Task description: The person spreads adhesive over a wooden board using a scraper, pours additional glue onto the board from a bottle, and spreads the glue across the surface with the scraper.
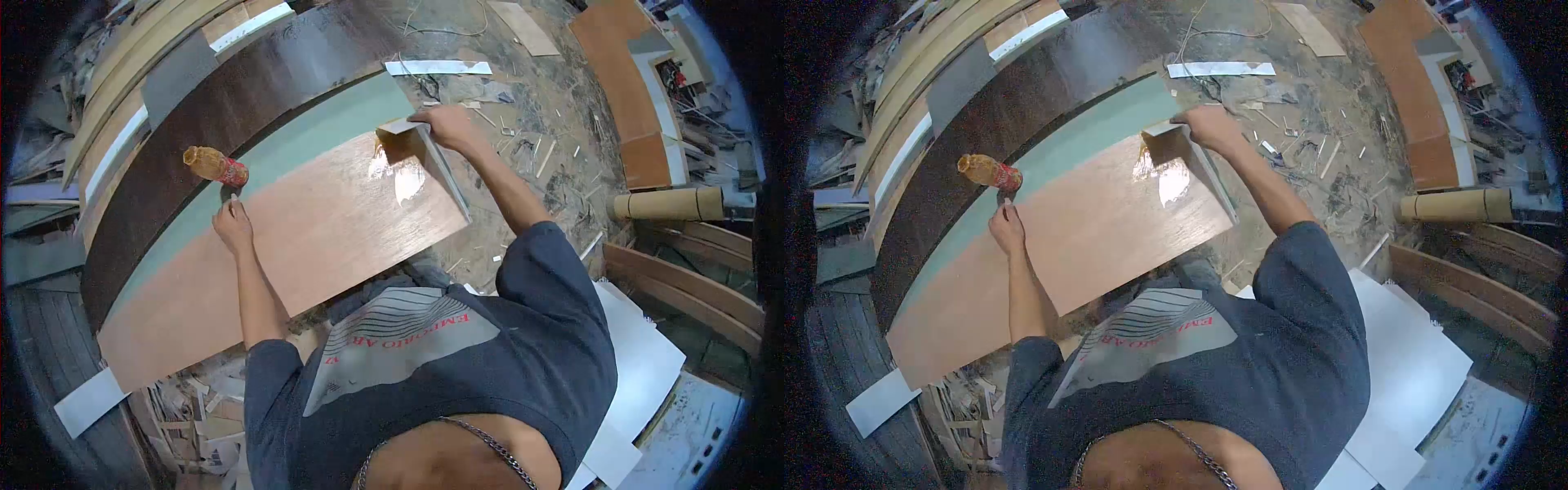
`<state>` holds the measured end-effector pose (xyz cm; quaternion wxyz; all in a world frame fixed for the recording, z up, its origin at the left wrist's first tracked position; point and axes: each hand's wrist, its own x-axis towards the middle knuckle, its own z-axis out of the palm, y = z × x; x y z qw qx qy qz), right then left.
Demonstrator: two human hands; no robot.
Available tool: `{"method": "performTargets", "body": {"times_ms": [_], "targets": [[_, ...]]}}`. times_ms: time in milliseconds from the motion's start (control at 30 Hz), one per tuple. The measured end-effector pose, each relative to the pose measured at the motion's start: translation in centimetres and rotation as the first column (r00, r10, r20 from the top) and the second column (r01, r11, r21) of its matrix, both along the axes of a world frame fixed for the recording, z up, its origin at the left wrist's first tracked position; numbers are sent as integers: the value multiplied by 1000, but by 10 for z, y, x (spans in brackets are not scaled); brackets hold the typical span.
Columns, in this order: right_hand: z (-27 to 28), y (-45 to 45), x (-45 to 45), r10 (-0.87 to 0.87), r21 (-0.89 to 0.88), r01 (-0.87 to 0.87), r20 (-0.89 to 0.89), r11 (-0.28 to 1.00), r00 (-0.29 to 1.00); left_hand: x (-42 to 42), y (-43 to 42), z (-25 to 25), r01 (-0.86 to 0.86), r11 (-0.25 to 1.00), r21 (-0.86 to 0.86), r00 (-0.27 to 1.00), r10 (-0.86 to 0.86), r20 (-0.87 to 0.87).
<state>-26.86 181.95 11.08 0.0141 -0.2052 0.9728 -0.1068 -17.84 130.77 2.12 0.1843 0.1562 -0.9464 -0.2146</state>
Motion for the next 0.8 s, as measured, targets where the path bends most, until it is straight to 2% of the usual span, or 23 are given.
{"method": "performTargets", "body": {"times_ms": [167,233,333,467,667,800], "targets": [[-15,-11,-14,23,59,-21,-38,998,999,2,1,0,-11,1000,-8,1000,11,-13],[-2,-16,-16,28,117,-34,53,993,998,1,-1,-1,-2,1000,-12,1000,2,5],[10,-21,-17,24,185,-41,92,982,995,-1,0,-1,-35,999,1,999,35,10],[12,-21,-18,46,195,-65,100,979,994,-1,-1,-3,-39,999,5,999,39,33],[10,-6,-30,152,175,-196,237,965,959,3,2,0,-30,1000,2,1000,30,-4],[30,-5,-19,188,207,-256,300,944,935,0,-1,-3,-24,1000,-18,1000,24,-10]]}}
